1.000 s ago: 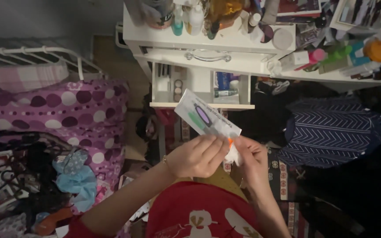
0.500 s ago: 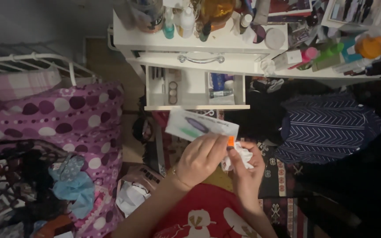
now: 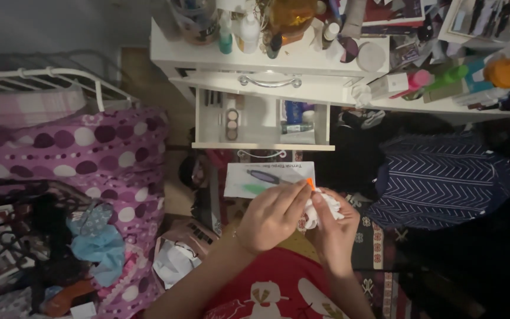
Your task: Organize and wipe down cosmetics and various product containers inside a dresser drawer.
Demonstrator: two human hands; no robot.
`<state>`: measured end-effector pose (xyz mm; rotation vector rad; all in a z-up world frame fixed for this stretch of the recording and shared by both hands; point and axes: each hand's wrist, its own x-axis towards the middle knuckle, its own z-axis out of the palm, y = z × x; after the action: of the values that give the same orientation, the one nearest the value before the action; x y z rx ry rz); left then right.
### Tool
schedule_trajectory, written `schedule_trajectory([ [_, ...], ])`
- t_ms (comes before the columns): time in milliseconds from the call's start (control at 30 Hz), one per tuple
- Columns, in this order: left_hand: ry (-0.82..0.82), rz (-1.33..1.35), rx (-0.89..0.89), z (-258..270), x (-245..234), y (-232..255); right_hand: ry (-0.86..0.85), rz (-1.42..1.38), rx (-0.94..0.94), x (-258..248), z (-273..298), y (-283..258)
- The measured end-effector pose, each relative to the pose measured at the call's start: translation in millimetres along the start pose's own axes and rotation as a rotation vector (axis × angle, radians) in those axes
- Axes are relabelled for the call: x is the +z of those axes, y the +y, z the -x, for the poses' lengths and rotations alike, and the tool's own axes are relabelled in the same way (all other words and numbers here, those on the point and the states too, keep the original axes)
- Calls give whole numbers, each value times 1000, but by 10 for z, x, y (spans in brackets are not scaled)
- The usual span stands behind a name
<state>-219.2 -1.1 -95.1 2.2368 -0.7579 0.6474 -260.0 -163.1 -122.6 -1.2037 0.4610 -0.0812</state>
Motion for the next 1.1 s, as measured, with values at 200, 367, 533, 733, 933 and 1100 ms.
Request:
schedule_trajectory([
  [200, -28, -7, -13, -96, 102, 37, 19, 82, 19, -34, -88, -95],
  [367, -25, -26, 18, -134, 207, 53, 27, 141, 28, -116, -183, -118],
  [533, -45, -69, 13, -203, 353, 51, 17, 157, 21, -232, -306, -98],
  [733, -60, -14, -81, -341, 468, 90, -11, 186, -8, -297, -436, -114],
  [933, -48, 188, -344, -355, 634, 69, -21, 354, -79, -381, -512, 5],
  [1100, -13, 267, -452, -364, 602, 67, -9, 302, -51, -330, -599, -124],
])
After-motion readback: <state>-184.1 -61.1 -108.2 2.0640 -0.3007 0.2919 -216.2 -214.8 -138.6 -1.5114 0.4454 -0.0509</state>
